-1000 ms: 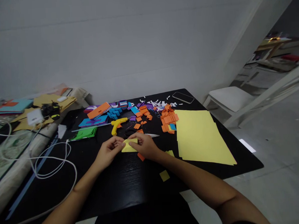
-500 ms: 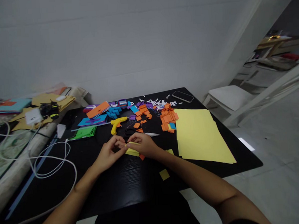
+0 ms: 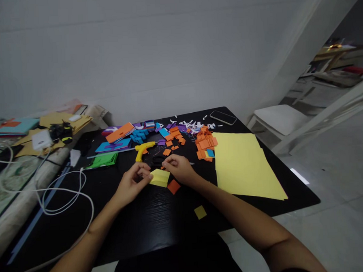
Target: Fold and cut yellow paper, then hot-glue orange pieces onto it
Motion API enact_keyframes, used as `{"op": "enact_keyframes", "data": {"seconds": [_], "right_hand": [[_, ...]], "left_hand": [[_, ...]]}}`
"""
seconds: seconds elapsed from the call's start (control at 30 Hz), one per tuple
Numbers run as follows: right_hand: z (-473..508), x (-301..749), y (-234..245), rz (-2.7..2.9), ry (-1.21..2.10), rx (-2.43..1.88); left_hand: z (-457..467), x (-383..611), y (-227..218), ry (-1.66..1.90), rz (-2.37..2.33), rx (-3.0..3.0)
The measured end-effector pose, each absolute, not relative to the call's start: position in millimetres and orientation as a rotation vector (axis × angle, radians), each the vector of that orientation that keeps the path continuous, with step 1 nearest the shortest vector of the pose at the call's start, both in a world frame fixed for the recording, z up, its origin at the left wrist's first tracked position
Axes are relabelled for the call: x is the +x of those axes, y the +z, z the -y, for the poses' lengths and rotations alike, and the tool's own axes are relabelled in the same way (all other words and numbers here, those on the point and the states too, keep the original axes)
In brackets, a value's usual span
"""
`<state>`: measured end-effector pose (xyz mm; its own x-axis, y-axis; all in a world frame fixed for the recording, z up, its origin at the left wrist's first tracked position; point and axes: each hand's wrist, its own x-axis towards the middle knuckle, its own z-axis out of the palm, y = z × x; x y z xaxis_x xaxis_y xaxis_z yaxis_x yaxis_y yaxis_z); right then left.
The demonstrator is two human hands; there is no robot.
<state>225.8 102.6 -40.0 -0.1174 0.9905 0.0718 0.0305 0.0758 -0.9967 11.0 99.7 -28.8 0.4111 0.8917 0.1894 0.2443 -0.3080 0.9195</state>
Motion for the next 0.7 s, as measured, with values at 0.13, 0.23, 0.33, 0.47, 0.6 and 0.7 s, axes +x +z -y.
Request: {"op": "enact_keyframes", "data": {"seconds": [0.13, 0.23, 0.33, 0.47, 0.6, 0.7], "right_hand": [[-97.4, 219.8, -42.4, 1.375, 1.326, -1.051], [-92.0, 215.1, -45.6, 1.416, 1.336, -1.032], [-90.3, 213.9, -47.1, 1.454, 1.286, -1.024], [-90.7, 215.0, -45.7, 1.497, 1.23, -1.031], [-90.4, 214.8, -43.6, 1.432, 1.316, -0.975], [-89.5, 214.0, -40.9, 1.339, 1.427, -0.935]], "left_hand": [[-100.4, 12.1, -30.9, 0.946, -1.021, 1.74], [-99.8, 13.4, -29.7, 0.936, -1.03, 1.747], [-99.4, 14.3, -28.3, 0.909, -1.04, 1.792], [-99.0, 15.0, -28.6, 0.924, -1.015, 1.748], [-98.8, 15.9, -25.8, 0.962, -0.978, 1.652], [-99.0, 16.5, -20.6, 0.977, -0.963, 1.657]]}}
